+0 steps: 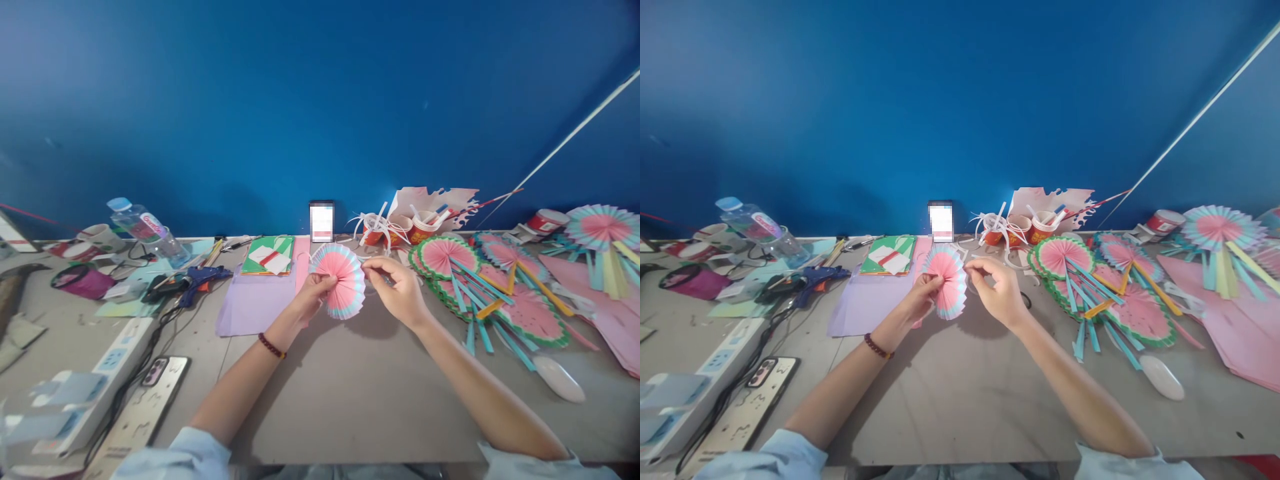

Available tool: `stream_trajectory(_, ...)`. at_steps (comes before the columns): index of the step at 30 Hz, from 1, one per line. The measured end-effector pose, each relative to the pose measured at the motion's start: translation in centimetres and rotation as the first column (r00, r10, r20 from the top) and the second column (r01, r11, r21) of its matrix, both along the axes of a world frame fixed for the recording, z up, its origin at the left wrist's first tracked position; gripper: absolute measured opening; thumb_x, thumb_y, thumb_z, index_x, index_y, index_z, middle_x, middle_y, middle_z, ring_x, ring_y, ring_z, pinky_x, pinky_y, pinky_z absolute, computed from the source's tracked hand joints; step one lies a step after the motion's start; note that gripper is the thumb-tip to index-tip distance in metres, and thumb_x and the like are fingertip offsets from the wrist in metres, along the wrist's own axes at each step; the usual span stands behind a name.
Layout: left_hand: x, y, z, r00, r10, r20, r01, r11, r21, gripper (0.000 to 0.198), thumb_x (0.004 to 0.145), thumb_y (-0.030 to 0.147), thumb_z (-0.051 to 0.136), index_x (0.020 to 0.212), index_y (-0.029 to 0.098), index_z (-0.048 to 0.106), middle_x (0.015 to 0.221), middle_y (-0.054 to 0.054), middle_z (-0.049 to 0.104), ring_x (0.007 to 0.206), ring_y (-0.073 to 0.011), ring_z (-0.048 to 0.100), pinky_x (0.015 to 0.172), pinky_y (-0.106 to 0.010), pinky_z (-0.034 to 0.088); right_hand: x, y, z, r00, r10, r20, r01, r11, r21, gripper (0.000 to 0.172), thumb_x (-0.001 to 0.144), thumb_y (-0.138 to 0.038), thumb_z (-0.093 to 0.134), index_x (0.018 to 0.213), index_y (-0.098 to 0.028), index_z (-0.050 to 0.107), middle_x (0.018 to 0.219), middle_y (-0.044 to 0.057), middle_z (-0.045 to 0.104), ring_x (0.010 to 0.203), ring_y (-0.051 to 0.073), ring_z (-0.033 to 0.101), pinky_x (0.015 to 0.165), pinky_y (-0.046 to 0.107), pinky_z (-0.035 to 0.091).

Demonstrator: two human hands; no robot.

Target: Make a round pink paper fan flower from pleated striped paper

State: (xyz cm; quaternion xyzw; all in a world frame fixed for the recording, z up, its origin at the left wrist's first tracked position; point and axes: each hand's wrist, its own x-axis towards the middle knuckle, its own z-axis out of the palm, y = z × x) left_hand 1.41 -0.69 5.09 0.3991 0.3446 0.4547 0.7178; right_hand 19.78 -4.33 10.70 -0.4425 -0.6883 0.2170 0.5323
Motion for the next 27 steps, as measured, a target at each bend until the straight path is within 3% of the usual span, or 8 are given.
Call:
stream_trajectory(3, 0.1, 0.3, 0.0, 0.997, 0.069, -0.038, -0.067, 0.997, 0.040, 0.036, 0.057, 0.042, 0.082, 0.056, 0.013, 0.061, 0.049, 0.003, 0.054, 0.045, -0.0075, 0.046, 0.047, -0.022, 0.034, 0.6, 0.7, -0.2, 0.993, -0.020, -0.112, 0.003, 0.988, -0.152, 0.018, 0.085, -0.034, 0.055, 0.089, -0.020, 0.066, 0.091, 0.005, 0.069, 0.079, 0.018, 0.065, 0.072, 0.030, 0.052)
stream_trajectory(7, 0.6, -0.1, 0.5, 0.995, 0.091, -0.050, -0.086, 0.993, 0.085, 0.036, 0.060, 0.036, 0.082, 0.085, 0.014, 0.070, 0.081, -0.007, 0.072, 0.072, -0.0177, 0.065, 0.065, -0.027, 0.048, 1.0, 1.6, -0.8, 0.979, -0.038, -0.198, -0.034, 0.938, -0.346, 0.029, 0.079, -0.042, 0.063, 0.100, -0.022, 0.065, 0.102, 0.006, 0.069, 0.088, 0.020, 0.065, 0.074, 0.031, 0.053)
stream_trajectory(12, 1.0, -0.8, 1.1, 0.993, 0.073, -0.094, -0.058, 0.986, 0.156, 0.038, 0.063, 0.036, 0.080, 0.093, 0.014, 0.070, 0.097, -0.011, 0.072, 0.090, -0.0232, 0.066, 0.081, -0.033, 0.050, 0.9, 2.3, -2.2, 0.963, 0.044, -0.267, -0.192, 0.807, -0.559, 0.034, 0.071, -0.044, 0.070, 0.095, -0.019, 0.069, 0.091, 0.005, 0.073, 0.084, 0.022, 0.067, 0.073, 0.033, 0.052)
stream_trajectory(18, 0.7, -0.4, 1.0, 0.972, 0.164, -0.168, -0.144, 0.981, 0.127, 0.037, 0.071, 0.050, 0.070, 0.076, 0.013, 0.070, 0.079, -0.008, 0.070, 0.072, -0.0157, 0.065, 0.064, -0.026, 0.051, 1.3, 2.9, -2.9, 0.926, -0.009, -0.378, -0.236, 0.768, -0.596, 0.030, 0.065, -0.041, 0.076, 0.084, -0.019, 0.071, 0.077, 0.003, 0.073, 0.072, 0.020, 0.066, 0.068, 0.031, 0.051)
stream_trajectory(27, 0.2, 0.0, 1.7, 0.966, 0.206, -0.159, -0.182, 0.971, 0.155, 0.031, 0.065, 0.039, 0.077, 0.081, 0.015, 0.067, 0.072, -0.004, 0.067, 0.068, -0.0143, 0.063, 0.060, -0.025, 0.052, 1.6, 3.0, -2.6, 0.927, -0.035, -0.373, -0.211, 0.775, -0.596, 0.032, 0.066, -0.042, 0.075, 0.088, -0.019, 0.071, 0.073, 0.001, 0.072, 0.068, 0.018, 0.065, 0.062, 0.028, 0.050)
